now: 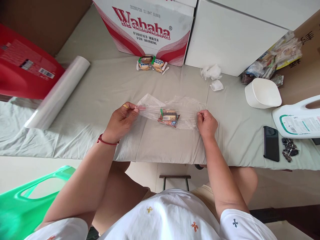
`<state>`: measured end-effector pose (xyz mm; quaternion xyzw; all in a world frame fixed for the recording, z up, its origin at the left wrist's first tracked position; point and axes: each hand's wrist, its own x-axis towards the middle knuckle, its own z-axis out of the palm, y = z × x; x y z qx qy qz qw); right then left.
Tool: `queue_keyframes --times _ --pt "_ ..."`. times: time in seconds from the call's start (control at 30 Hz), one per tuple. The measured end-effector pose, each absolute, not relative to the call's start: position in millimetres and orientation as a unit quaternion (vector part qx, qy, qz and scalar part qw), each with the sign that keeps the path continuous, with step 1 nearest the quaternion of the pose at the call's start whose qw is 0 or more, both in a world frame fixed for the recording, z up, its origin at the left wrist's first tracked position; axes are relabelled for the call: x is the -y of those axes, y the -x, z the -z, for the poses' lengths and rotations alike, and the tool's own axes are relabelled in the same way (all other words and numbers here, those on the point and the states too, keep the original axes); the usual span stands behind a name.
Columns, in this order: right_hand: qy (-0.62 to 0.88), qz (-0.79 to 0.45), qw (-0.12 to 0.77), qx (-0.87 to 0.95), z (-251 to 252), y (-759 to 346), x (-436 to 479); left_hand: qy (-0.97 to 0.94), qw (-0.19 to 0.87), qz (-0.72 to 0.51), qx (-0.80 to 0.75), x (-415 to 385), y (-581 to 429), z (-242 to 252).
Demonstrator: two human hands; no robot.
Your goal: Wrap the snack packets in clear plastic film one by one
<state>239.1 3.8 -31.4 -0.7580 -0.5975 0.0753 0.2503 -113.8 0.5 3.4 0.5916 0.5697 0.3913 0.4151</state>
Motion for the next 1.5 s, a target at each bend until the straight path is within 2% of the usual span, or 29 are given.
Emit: queue_keyframes --times 0.3,0.5,0.7,0.93,1.07,1.3,1.5 --pt "0.76 -0.078 0.25 0.595 30.9 -238.3 -3.7 -0.633 0.388 -0.429 -0.515 -3.0 111.6 -10.1" --pt "0.759 -0.074 0.247 0.598 29.9 -237.8 -3.5 -0.576 0.372 -0.354 -0.636 -10.1 114.0 0.2" --pt "0.761 -0.069 0.24 0.599 30.5 -237.5 -3.8 -0.54 0.397 -0.357 -0.651 -15.6 109.3 -2.7" --pt "0.759 -0.086 0.222 0.606 24.8 -242.4 -7.7 -0.575 0.262 -0.316 -0.708 -30.3 123.4 23.1" --pt "0.766 -0.103 0.208 0.6 21.8 -247.9 -11.8 -0.588 0.192 -0.34 -0.709 -32.7 127.7 29.6" --pt "0.759 -0.159 0.199 0.599 16.4 -253.5 -17.4 -0.562 0.329 -0.39 -0.651 -12.5 111.5 -7.1" --pt "0.763 -0.112 0.17 0.614 16.8 -250.0 -19.9 -0.588 0.323 -0.349 -0.655 -12.3 111.4 0.9"
